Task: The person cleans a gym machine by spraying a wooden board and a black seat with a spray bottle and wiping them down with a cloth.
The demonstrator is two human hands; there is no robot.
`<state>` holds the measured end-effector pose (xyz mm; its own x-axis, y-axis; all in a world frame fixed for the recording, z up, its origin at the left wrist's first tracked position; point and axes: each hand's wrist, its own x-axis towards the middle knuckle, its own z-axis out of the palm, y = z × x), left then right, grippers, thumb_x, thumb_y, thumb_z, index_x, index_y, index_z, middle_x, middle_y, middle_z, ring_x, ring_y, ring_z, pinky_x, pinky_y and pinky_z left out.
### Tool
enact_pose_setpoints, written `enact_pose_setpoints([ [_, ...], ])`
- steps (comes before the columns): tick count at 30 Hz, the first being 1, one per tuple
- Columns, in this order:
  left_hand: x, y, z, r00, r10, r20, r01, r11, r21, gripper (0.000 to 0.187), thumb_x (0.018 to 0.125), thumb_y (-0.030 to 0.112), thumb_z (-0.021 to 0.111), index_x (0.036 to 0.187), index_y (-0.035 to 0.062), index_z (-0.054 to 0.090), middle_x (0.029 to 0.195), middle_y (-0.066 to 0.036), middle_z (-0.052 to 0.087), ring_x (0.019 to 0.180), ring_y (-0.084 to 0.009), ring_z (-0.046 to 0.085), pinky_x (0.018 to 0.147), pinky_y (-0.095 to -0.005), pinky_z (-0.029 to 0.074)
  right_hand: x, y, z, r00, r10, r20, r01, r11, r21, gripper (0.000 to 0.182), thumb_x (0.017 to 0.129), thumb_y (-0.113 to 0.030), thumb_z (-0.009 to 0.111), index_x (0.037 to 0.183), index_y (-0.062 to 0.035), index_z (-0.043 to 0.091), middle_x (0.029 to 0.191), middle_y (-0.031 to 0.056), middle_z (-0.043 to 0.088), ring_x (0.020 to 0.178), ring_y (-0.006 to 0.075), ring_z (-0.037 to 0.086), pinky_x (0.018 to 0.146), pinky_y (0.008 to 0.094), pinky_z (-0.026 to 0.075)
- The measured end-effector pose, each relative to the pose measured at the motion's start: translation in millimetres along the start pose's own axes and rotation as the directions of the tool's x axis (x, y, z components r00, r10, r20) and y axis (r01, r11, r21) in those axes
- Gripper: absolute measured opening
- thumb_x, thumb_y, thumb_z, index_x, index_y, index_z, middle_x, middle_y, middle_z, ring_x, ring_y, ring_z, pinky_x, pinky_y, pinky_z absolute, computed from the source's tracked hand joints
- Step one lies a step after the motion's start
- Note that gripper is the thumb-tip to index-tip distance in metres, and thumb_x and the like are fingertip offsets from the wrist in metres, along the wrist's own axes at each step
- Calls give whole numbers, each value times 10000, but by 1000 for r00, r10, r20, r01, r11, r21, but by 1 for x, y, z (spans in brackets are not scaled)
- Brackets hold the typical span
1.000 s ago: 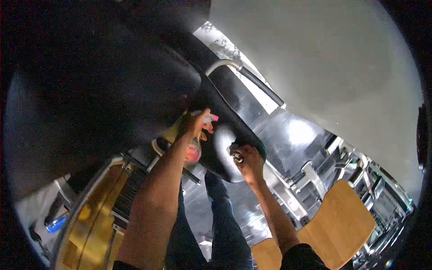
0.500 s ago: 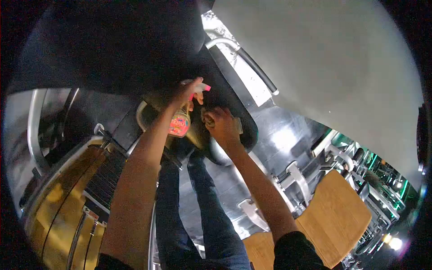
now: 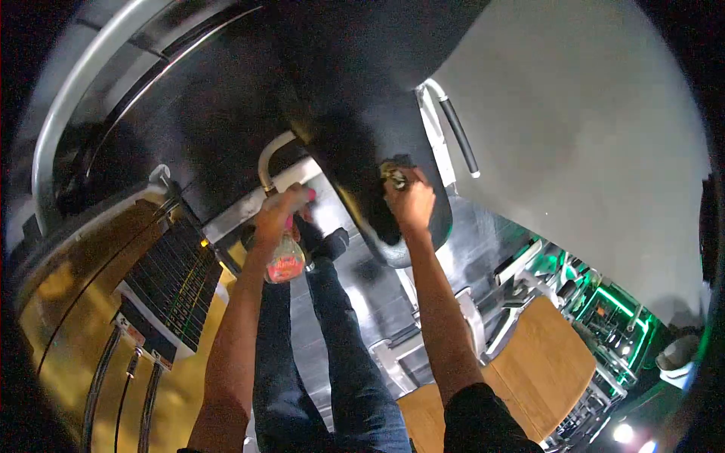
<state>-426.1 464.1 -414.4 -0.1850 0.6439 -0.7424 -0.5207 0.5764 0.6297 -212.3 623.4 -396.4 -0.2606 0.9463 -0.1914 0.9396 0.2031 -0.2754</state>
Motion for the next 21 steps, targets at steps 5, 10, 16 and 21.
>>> enact_pose_setpoints([
  [5, -22, -18, -16, 998, 8, -60, -5, 999, 48, 362, 859, 457, 681, 961, 113, 730, 707, -14, 625, 554, -106, 556, 472, -255, 423, -49, -27, 30, 965, -253, 68, 253, 967, 10, 262, 758, -246, 737, 987, -120, 717, 979, 127, 675, 902, 357, 668, 756, 450, 547],
  [10, -38, 0, -25, 998, -58, -36, 56, 998, -41, 379, 885, 478, 650, 969, 119, 738, 699, -5, 610, 545, -96, 548, 477, -252, 421, -59, -5, 11, 960, -261, 99, 259, 965, 33, 253, 743, -211, 726, 980, -122, 720, 956, 122, 677, 863, 343, 672, 738, 433, 552],
  [16, -35, -9, -47, 996, -30, -87, 28, 999, -22, 392, 907, 494, 625, 955, 119, 727, 698, -1, 609, 511, -88, 524, 454, -252, 416, -6, -31, 15, 976, -216, -3, 216, 976, 24, 288, 775, -249, 742, 1028, -119, 698, 990, 110, 654, 882, 351, 653, 732, 456, 540],
  [21, -41, -5, -60, 997, 22, -76, -28, 997, -78, 411, 921, 501, 609, 960, 107, 722, 695, -5, 618, 513, -88, 530, 443, -258, 419, -20, -35, 31, 901, -433, 28, 434, 899, -57, 274, 780, -249, 725, 1036, -156, 695, 1002, 78, 629, 923, 323, 617, 763, 433, 543],
])
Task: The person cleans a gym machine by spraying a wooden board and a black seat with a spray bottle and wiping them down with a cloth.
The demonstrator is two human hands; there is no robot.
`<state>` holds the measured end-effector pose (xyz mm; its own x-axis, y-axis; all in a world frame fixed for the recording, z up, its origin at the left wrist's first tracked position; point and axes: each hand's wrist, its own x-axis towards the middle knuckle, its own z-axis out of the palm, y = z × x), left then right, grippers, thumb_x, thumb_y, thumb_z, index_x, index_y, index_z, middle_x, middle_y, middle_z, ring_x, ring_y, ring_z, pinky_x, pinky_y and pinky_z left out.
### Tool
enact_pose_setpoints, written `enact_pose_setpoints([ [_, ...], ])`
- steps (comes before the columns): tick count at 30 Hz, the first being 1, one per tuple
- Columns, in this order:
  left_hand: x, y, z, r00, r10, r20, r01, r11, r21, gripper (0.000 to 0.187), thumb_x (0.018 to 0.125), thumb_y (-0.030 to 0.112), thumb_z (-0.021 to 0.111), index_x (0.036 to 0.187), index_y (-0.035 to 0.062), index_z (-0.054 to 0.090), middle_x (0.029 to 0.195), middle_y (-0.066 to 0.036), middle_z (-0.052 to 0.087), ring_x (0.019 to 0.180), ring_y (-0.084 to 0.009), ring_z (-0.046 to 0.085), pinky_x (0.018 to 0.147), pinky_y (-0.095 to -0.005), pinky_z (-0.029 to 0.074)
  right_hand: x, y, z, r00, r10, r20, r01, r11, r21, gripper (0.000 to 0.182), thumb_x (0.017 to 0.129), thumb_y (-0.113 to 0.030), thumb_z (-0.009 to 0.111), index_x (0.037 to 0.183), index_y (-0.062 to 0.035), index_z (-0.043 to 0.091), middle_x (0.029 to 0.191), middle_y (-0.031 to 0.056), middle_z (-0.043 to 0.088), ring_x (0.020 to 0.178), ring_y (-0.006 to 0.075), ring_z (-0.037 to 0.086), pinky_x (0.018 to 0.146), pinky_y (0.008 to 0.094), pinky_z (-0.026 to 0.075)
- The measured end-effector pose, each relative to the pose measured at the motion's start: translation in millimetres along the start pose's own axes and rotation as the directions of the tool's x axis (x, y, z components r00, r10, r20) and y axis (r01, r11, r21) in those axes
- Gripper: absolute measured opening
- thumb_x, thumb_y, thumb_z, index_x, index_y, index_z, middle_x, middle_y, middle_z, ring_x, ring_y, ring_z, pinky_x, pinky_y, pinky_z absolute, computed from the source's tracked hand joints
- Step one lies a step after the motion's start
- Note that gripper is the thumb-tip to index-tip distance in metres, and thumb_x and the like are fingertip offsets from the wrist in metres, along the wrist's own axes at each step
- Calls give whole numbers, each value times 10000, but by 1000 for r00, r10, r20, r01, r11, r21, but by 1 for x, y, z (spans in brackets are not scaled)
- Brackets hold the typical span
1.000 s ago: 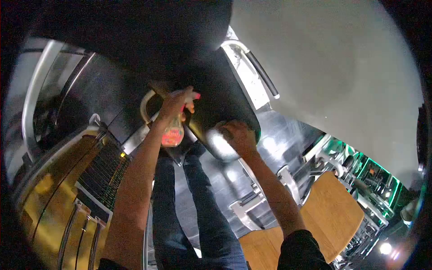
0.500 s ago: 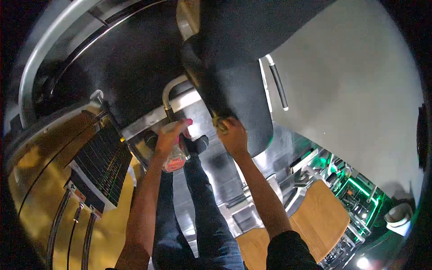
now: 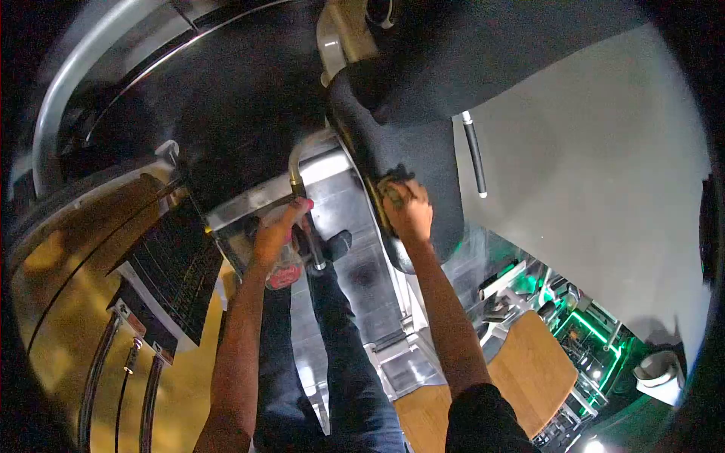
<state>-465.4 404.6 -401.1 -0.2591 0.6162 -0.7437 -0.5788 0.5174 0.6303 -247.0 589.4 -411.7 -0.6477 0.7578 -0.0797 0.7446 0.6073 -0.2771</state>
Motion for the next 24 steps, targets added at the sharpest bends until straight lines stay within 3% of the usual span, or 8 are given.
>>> enact_pose_setpoints([
  [7, -5, -12, -10, 999, -22, -49, 24, 998, 59, 476, 925, 528, 592, 1020, 81, 727, 711, -15, 632, 519, -100, 531, 450, -261, 423, -31, 10, -6, 905, -251, 343, 295, 952, -81, 263, 787, -255, 720, 1032, -170, 675, 1047, 38, 585, 988, 275, 601, 729, 417, 557],
  [9, -11, -11, -9, 998, -30, -47, 35, 993, 113, 477, 926, 528, 590, 1010, 80, 729, 720, -17, 636, 522, -102, 534, 454, -262, 426, -5, 11, 3, 775, -387, 499, 495, 864, -98, 264, 789, -251, 710, 1033, -165, 658, 1052, 47, 568, 979, 268, 603, 708, 393, 573],
  [11, -14, -15, -7, 998, -14, -67, 14, 1000, -4, 479, 930, 528, 582, 986, 78, 736, 735, -19, 644, 528, -95, 531, 461, -263, 425, 27, -11, 7, 820, -327, 470, 409, 909, -81, 224, 797, -226, 686, 1005, -152, 651, 1066, 63, 553, 971, 274, 601, 685, 381, 584],
  [14, -10, -25, -7, 996, -76, -46, 78, 996, 44, 473, 934, 520, 576, 981, 77, 735, 745, -23, 647, 515, -95, 527, 462, -263, 421, 73, -30, 30, 767, -434, 472, 591, 765, -257, 182, 810, -200, 658, 982, -140, 650, 1082, 79, 561, 981, 292, 601, 677, 408, 585],
  [16, -11, -30, -7, 993, -102, -50, 102, 995, -2, 467, 934, 514, 576, 987, 77, 733, 745, -26, 643, 502, -98, 524, 461, -262, 418, 94, -47, 33, 844, -398, 359, 495, 836, -237, 169, 834, -264, 640, 874, -103, 671, 1137, 102, 602, 1000, 309, 610, 645, 455, 579],
  [19, -15, -27, -12, 986, -161, -42, 158, 986, -61, 456, 938, 501, 571, 1000, 78, 730, 747, -30, 635, 487, -104, 523, 459, -261, 417, 72, -47, 22, 859, -381, 343, 474, 845, -247, 192, 831, -224, 626, 993, -137, 679, 1134, 82, 571, 1020, 311, 596, 691, 424, 571],
  [21, -15, -21, -17, 982, -186, -34, 182, 979, -87, 451, 943, 494, 565, 1006, 79, 729, 748, -32, 632, 485, -107, 525, 457, -263, 418, 41, -27, 18, 788, -349, 508, 531, 803, -272, 214, 831, -248, 631, 1004, -135, 686, 1169, 72, 572, 1007, 295, 594, 699, 422, 565],
  [24, -13, -18, -29, 989, -147, -19, 146, 987, -64, 446, 955, 487, 551, 1023, 83, 727, 752, -30, 630, 508, -107, 535, 457, -267, 426, -10, 16, 24, 778, -489, 394, 607, 746, -274, 211, 834, -259, 633, 1004, -146, 682, 1181, 61, 573, 964, 284, 600, 699, 422, 562],
])
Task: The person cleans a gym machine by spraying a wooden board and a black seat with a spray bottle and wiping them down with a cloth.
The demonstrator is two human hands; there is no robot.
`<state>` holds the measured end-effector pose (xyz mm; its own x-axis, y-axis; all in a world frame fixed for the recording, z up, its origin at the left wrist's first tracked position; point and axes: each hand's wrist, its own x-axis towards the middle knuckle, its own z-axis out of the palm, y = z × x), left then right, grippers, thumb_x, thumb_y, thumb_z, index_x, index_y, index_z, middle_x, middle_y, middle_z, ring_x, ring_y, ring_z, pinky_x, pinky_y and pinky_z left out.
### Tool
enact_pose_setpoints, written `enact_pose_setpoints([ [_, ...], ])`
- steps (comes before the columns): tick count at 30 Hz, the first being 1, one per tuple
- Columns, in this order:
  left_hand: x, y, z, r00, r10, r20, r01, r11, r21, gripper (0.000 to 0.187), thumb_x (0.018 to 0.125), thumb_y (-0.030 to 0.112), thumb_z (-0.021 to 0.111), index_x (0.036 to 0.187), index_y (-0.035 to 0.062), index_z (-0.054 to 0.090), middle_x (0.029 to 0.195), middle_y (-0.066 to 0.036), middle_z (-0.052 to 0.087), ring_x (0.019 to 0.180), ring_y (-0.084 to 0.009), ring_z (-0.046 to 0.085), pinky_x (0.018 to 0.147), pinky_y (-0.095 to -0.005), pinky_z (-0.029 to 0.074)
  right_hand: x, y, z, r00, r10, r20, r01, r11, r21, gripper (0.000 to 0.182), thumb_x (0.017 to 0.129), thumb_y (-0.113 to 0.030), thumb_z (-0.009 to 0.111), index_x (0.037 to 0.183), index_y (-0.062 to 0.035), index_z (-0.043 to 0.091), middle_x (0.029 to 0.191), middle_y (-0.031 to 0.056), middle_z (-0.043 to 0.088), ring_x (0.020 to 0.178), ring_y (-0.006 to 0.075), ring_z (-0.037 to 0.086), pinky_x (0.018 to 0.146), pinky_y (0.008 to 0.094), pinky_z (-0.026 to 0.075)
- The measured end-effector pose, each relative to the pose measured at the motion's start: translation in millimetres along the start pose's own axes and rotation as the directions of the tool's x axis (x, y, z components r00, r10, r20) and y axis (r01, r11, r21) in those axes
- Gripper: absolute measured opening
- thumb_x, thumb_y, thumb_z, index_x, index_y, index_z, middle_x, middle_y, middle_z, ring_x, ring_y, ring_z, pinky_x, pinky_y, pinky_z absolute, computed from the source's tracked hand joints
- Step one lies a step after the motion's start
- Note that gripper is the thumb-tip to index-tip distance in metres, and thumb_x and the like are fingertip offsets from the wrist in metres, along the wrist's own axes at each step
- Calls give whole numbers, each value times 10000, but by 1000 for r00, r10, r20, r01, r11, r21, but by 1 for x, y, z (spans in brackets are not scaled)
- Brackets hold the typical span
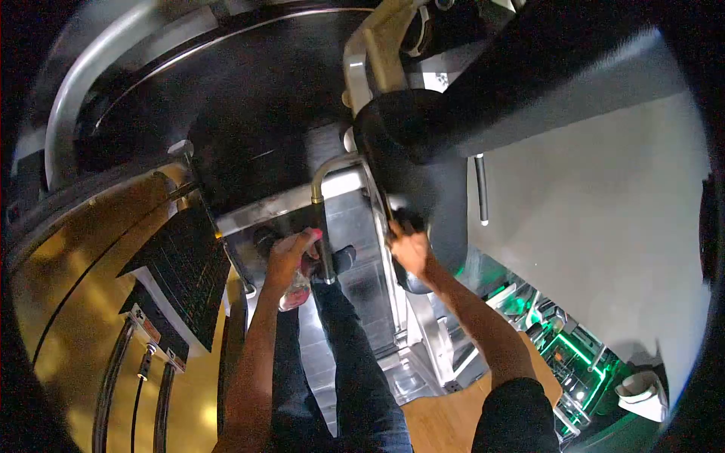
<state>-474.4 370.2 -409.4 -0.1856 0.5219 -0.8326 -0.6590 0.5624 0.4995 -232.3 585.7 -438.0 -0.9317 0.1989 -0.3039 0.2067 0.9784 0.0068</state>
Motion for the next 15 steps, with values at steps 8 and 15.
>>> enact_pose_setpoints([
  [8, 2, 11, -6, 994, 95, -63, -89, 993, 78, 491, 979, 501, 503, 1112, 73, 704, 757, -35, 625, 518, -122, 542, 463, -277, 440, 69, 33, -55, 984, 176, 9, -174, 963, 208, 278, 795, -221, 703, 1067, -175, 678, 1054, 69, 601, 960, 275, 614, 697, 405, 571],
  [15, 8, 1, 23, 992, 96, -85, -90, 993, 80, 501, 976, 505, 508, 1143, 73, 699, 752, -28, 624, 511, -119, 534, 482, -276, 442, 20, 38, -23, 942, 312, -126, -242, 889, 389, 315, 763, -267, 741, 1053, -153, 696, 1054, 88, 638, 947, 320, 628, 825, 437, 533],
])
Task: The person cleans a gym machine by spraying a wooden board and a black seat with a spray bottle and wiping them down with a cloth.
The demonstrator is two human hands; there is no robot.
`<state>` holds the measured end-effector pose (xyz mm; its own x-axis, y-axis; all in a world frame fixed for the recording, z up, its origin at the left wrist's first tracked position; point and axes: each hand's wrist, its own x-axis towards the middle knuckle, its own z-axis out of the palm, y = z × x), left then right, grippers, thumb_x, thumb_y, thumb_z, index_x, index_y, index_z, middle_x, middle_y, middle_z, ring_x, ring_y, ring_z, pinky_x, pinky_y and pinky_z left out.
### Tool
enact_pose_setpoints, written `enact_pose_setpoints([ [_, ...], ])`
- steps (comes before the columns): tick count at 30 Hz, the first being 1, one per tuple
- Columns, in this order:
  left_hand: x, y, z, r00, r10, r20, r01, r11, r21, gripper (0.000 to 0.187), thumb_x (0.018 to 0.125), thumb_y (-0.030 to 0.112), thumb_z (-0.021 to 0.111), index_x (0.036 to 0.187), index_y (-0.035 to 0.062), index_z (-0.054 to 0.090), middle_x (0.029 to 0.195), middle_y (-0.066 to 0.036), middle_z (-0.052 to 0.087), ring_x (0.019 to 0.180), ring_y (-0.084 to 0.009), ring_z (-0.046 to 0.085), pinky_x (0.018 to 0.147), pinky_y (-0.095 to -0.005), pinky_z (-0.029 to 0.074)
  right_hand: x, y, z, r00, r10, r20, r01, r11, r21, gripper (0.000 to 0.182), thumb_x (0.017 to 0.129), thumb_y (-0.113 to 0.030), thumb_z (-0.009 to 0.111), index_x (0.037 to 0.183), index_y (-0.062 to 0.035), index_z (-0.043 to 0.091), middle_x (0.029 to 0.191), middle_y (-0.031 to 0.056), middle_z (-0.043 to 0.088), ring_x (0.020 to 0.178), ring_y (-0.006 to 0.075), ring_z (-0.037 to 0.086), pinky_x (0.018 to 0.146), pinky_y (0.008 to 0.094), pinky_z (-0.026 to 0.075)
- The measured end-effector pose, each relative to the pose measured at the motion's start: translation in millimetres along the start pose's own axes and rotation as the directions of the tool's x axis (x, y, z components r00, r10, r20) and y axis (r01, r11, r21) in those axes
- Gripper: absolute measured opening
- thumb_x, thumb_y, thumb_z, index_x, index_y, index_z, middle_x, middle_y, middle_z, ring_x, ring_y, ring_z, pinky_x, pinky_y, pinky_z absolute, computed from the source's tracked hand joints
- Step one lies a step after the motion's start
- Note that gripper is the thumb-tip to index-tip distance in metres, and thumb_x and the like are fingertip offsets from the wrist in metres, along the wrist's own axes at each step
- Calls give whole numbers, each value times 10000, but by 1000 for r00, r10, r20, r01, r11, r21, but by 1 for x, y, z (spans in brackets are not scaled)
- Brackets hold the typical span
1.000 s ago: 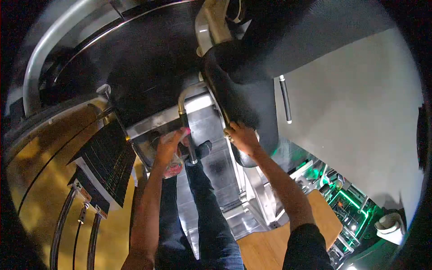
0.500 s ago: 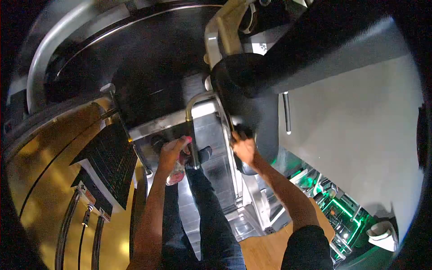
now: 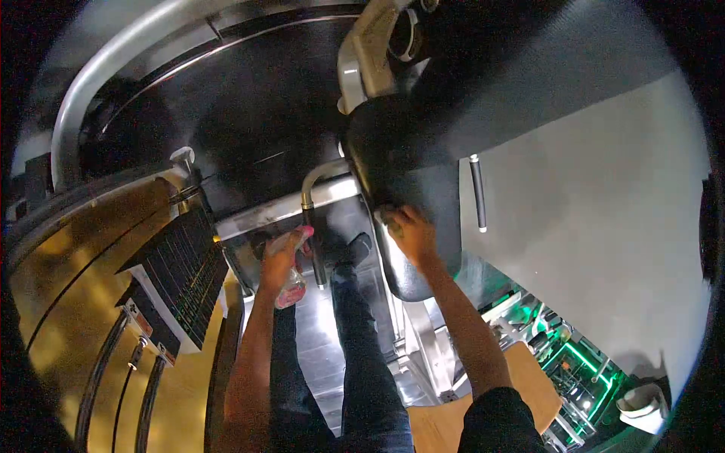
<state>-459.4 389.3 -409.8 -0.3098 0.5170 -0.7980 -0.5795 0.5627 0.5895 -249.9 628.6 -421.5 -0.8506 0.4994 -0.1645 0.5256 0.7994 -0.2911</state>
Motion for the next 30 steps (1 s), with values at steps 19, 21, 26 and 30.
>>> enact_pose_setpoints([
  [19, 77, 40, 129, 995, 95, -5, -95, 987, -133, 459, 908, 471, 590, 1079, 52, 669, 736, -74, 631, 543, -177, 591, 424, -288, 433, -15, 41, 10, 994, 81, 76, -84, 995, 45, 257, 835, -337, 675, 1079, -261, 711, 1140, 3, 627, 976, 272, 639, 743, 429, 580],
  [21, 93, 42, 138, 994, 83, 71, -76, 992, -96, 457, 902, 468, 593, 1084, 55, 667, 752, -74, 634, 557, -176, 602, 420, -286, 436, -18, 63, -20, 994, 43, 102, -48, 998, 43, 214, 832, -325, 686, 1028, -253, 732, 1124, 5, 634, 965, 281, 639, 729, 434, 582],
  [26, 118, 54, 168, 955, 127, 267, -86, 984, -158, 452, 911, 457, 578, 1119, 63, 657, 753, -71, 636, 587, -171, 621, 412, -277, 461, 9, 96, -42, 886, 463, -2, -463, 886, 35, 257, 805, -279, 723, 1059, -239, 714, 1118, 57, 636, 991, 296, 628, 783, 431, 564],
  [30, 150, 41, 169, 935, -18, 354, 47, 996, -74, 558, 909, 522, 553, 1146, 24, 637, 753, -85, 642, 654, -189, 652, 422, -283, 472, 0, 73, -22, 909, 376, -177, -365, 926, 97, 306, 773, -236, 746, 1075, -221, 698, 1105, 89, 634, 1025, 319, 606, 861, 465, 524],
])
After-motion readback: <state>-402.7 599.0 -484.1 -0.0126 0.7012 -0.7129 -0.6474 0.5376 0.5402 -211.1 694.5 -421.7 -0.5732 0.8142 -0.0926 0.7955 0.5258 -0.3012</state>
